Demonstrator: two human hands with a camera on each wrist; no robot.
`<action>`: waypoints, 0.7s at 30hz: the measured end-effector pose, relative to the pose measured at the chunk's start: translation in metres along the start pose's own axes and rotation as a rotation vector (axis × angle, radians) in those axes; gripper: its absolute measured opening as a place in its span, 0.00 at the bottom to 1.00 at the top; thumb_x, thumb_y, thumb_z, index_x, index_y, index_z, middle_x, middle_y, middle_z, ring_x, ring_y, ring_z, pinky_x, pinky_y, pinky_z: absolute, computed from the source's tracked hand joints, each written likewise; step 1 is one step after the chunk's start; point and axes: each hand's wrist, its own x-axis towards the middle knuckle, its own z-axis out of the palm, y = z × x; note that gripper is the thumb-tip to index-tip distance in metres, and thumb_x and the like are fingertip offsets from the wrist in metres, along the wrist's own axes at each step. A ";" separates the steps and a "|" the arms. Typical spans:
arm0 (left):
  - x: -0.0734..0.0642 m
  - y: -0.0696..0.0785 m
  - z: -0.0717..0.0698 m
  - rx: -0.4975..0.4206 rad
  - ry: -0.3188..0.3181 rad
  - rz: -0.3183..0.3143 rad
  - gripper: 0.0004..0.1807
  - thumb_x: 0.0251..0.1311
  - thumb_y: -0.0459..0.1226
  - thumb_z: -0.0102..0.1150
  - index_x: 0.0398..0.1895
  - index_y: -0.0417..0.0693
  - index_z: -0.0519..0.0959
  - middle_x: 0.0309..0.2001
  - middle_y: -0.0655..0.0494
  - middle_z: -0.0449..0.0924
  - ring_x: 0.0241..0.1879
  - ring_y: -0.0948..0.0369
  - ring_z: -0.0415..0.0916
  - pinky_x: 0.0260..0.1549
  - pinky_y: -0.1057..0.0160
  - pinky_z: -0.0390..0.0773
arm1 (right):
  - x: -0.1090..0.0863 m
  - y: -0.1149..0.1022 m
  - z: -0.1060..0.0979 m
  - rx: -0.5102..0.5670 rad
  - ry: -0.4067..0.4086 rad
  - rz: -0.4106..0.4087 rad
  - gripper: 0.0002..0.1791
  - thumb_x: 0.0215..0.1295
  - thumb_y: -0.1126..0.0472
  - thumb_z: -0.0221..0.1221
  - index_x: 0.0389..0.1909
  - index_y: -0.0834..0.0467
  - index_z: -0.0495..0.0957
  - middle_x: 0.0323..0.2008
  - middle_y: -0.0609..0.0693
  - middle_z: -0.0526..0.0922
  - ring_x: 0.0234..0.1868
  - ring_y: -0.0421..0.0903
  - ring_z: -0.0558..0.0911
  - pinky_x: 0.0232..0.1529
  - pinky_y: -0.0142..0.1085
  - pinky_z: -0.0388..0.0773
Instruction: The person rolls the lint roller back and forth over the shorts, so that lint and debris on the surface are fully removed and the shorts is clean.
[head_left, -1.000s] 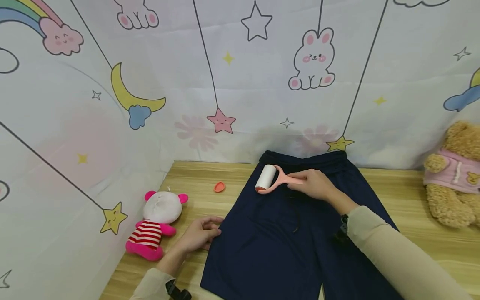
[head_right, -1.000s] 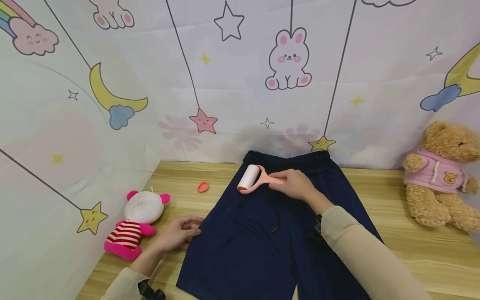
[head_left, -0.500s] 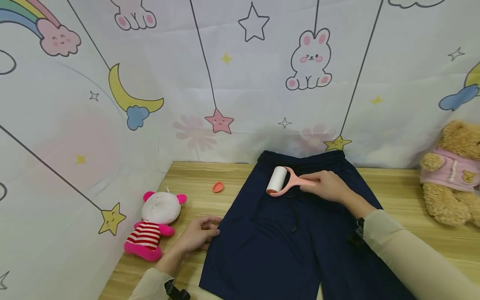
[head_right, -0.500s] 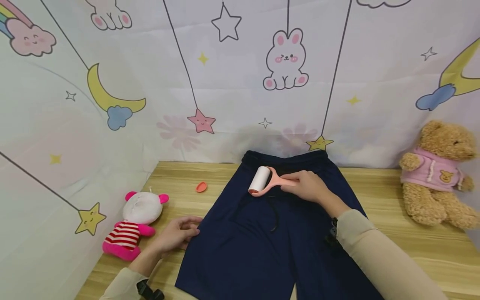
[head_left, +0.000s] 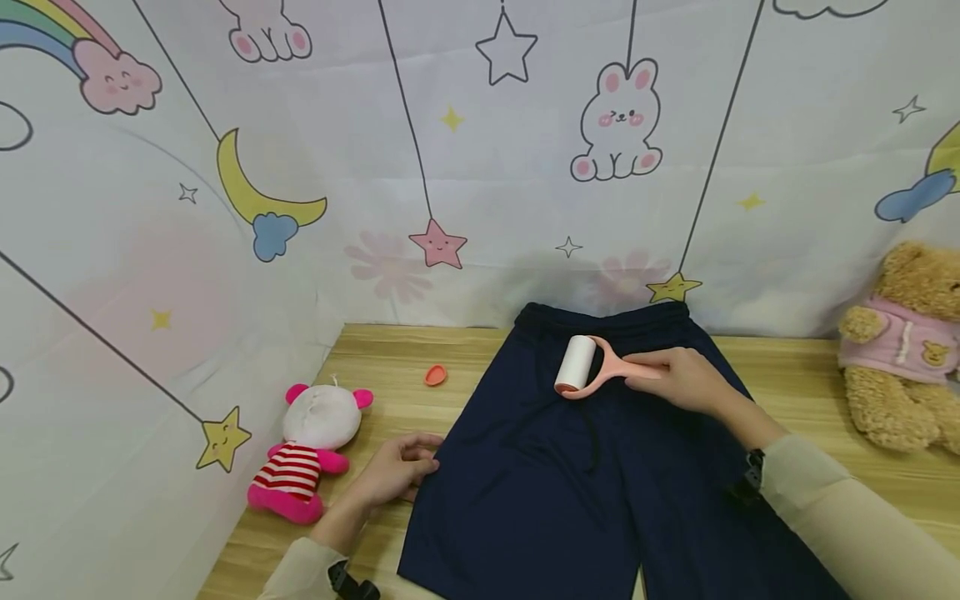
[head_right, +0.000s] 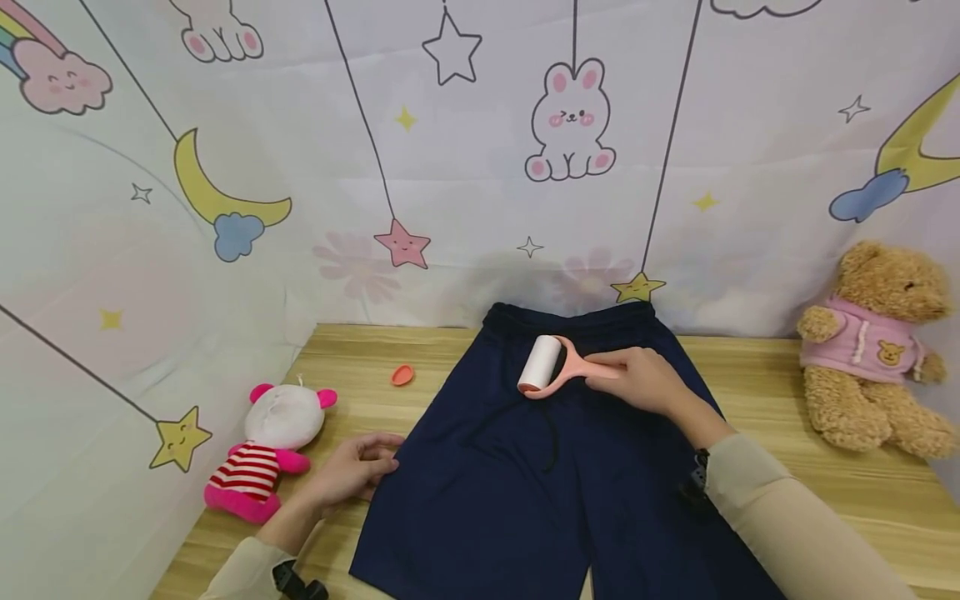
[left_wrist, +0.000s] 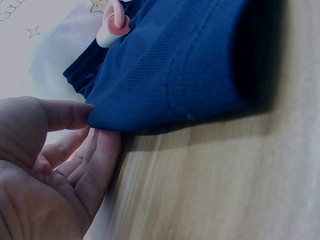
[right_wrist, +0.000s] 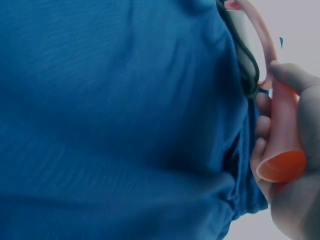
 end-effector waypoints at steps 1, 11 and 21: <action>0.000 0.000 0.000 -0.001 -0.001 0.000 0.22 0.70 0.30 0.61 0.66 0.38 0.76 0.38 0.49 0.82 0.32 0.56 0.83 0.25 0.57 0.85 | -0.002 0.002 -0.002 -0.001 0.001 -0.001 0.27 0.68 0.41 0.67 0.64 0.49 0.83 0.55 0.55 0.86 0.46 0.50 0.86 0.41 0.45 0.81; -0.001 0.001 -0.001 -0.007 -0.009 -0.009 0.23 0.70 0.30 0.61 0.67 0.38 0.75 0.39 0.50 0.83 0.32 0.57 0.82 0.25 0.57 0.85 | -0.017 0.012 -0.014 0.007 0.013 -0.081 0.27 0.69 0.43 0.67 0.62 0.53 0.84 0.53 0.55 0.87 0.47 0.51 0.86 0.41 0.44 0.81; 0.000 0.001 -0.001 -0.001 -0.008 -0.012 0.23 0.70 0.31 0.61 0.67 0.39 0.76 0.39 0.49 0.83 0.33 0.56 0.83 0.26 0.56 0.86 | -0.021 0.016 -0.020 0.008 0.000 -0.087 0.27 0.68 0.44 0.68 0.62 0.55 0.84 0.51 0.54 0.88 0.41 0.44 0.85 0.37 0.40 0.79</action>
